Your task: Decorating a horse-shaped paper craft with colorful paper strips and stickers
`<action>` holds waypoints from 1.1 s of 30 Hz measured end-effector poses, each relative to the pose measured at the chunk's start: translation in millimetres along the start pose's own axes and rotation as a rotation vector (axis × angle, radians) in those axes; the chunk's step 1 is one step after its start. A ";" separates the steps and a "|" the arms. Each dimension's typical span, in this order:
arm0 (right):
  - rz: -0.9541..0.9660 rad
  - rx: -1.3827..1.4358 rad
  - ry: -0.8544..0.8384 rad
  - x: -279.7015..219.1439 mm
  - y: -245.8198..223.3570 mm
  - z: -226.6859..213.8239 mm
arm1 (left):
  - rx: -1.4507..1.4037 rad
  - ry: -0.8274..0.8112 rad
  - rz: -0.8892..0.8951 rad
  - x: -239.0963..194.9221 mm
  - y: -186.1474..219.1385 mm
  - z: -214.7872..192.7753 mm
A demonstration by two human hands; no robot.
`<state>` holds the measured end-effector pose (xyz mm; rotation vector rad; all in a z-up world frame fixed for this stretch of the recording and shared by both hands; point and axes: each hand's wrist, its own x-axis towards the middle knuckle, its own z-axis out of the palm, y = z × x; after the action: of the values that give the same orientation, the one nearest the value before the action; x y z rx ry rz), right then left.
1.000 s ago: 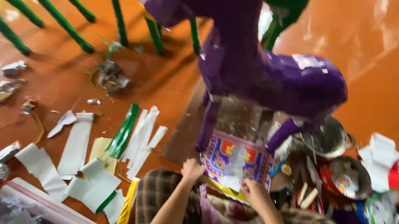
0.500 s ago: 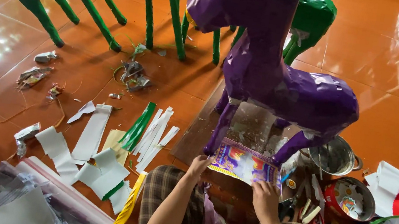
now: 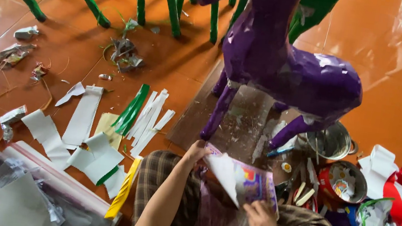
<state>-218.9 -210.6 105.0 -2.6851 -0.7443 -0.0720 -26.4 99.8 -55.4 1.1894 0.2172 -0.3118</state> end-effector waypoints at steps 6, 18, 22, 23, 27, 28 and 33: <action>0.526 0.589 -0.499 54.0 -45.9 -115.1 | 0.069 -0.104 -0.053 -103.4 151.4 78.3; -0.170 0.223 0.288 164.6 -18.1 -164.5 | 0.520 -0.184 0.528 -171.0 268.3 142.1; -0.151 0.266 0.235 160.7 28.2 -156.6 | 0.681 0.014 0.629 -135.1 272.5 136.4; -0.113 0.270 0.201 156.8 39.2 -174.2 | 0.563 0.083 0.676 -120.8 274.4 129.1; 0.306 0.612 0.157 135.3 90.1 -228.9 | 0.458 0.252 0.604 -127.0 340.8 167.0; 0.306 0.609 0.161 138.8 94.7 -234.4 | 0.457 0.249 0.607 -116.2 345.0 167.8; 0.379 1.169 0.531 158.8 120.7 -234.3 | 0.451 0.241 0.663 -75.8 356.1 164.0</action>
<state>-10.6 -310.9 308.1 -1.5200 -0.0216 -0.1767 27.7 76.2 339.6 1.6698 -0.0528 0.3868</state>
